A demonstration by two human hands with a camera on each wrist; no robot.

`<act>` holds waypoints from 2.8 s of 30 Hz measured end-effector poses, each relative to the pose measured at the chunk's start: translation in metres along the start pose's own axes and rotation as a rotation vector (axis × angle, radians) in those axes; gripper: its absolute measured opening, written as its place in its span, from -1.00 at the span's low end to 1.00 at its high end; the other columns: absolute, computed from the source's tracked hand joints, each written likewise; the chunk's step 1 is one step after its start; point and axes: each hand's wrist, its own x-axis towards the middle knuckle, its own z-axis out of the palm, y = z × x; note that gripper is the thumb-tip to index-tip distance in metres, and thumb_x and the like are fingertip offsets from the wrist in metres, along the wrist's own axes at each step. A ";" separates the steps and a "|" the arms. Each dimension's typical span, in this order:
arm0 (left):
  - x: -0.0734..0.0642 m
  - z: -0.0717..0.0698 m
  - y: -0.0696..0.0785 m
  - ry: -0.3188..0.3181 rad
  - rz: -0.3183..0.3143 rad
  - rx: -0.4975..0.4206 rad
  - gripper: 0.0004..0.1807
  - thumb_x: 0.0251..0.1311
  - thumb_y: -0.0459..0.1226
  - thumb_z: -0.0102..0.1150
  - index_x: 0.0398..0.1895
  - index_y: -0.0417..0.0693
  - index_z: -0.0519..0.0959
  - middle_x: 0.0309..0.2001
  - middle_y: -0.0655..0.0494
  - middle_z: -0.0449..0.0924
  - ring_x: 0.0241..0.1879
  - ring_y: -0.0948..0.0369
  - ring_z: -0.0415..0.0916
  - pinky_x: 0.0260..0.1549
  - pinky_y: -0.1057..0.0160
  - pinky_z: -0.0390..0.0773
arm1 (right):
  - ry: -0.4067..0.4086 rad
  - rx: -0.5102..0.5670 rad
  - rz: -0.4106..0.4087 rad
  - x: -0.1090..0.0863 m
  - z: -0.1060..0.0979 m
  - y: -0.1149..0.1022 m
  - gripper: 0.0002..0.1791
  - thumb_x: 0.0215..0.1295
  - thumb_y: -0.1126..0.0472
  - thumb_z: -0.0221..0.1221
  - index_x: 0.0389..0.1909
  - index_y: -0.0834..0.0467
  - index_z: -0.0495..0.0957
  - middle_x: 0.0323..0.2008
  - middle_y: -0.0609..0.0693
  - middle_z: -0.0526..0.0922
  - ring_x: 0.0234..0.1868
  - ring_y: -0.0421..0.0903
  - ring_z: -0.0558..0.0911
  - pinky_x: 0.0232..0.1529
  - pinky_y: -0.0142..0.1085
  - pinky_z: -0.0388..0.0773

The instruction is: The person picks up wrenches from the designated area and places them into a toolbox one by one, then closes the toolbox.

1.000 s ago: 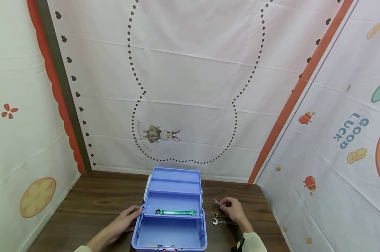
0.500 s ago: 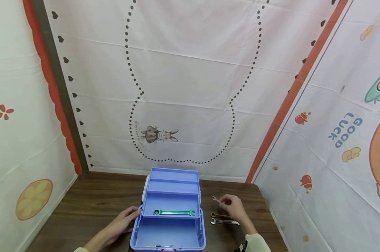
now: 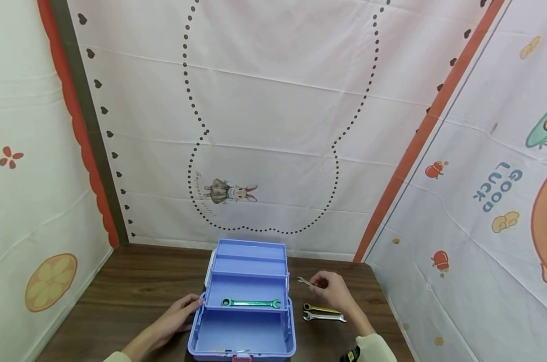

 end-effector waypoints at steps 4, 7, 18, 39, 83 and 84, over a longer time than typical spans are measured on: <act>0.000 0.000 -0.001 -0.007 0.006 -0.005 -0.34 0.58 0.13 0.08 0.30 -0.31 0.45 0.31 -0.26 0.46 0.32 -0.10 0.43 0.10 -0.17 0.69 | -0.008 0.018 -0.041 0.001 0.003 -0.011 -0.94 0.36 0.30 0.42 -0.24 0.12 0.72 -0.37 -0.13 0.65 -0.36 -0.21 0.56 -0.39 -0.36 0.58; 0.000 0.000 0.000 -0.008 0.005 -0.004 -0.35 0.58 0.12 0.08 0.30 -0.31 0.45 0.31 -0.25 0.47 0.32 -0.10 0.43 0.09 -0.17 0.70 | -0.025 0.035 -0.081 0.002 0.007 -0.019 -0.95 0.36 0.33 0.39 -0.22 0.16 0.72 -0.37 -0.11 0.66 -0.36 -0.21 0.57 -0.39 -0.37 0.60; 0.001 0.001 0.001 0.004 -0.016 -0.001 -0.34 0.57 0.13 0.08 0.29 -0.31 0.45 0.30 -0.26 0.47 0.34 -0.14 0.40 0.10 -0.16 0.70 | -0.090 0.047 -0.158 0.014 0.031 -0.050 -0.90 0.33 0.32 0.41 -0.23 0.08 0.71 -0.34 -0.15 0.64 -0.34 -0.22 0.57 -0.37 -0.38 0.60; -0.001 0.001 0.002 -0.024 0.005 -0.004 -0.38 0.60 0.12 0.04 0.27 -0.29 0.44 0.26 -0.21 0.49 0.30 -0.07 0.43 0.10 -0.11 0.70 | -0.172 0.000 -0.329 0.032 0.092 -0.084 -0.90 0.32 0.33 0.44 -0.27 0.06 0.74 -0.35 -0.24 0.62 -0.35 -0.37 0.54 -0.33 -0.48 0.60; -0.001 0.003 0.001 0.020 0.001 0.007 -0.40 0.62 0.09 0.03 0.28 -0.30 0.44 0.25 -0.21 0.51 0.30 -0.09 0.43 0.08 -0.13 0.70 | -0.091 -0.023 -0.314 0.034 0.150 -0.093 -0.91 0.28 0.29 0.47 -0.26 0.08 0.77 -0.33 -0.24 0.62 -0.32 -0.42 0.52 -0.31 -0.54 0.56; 0.000 0.003 0.001 0.024 0.000 0.007 -0.40 0.62 0.08 0.03 0.29 -0.31 0.44 0.25 -0.22 0.51 0.30 -0.09 0.43 0.08 -0.13 0.70 | -0.090 -0.015 -0.318 0.034 0.150 -0.093 -0.91 0.28 0.30 0.47 -0.26 0.08 0.77 -0.33 -0.23 0.62 -0.32 -0.42 0.53 -0.31 -0.54 0.57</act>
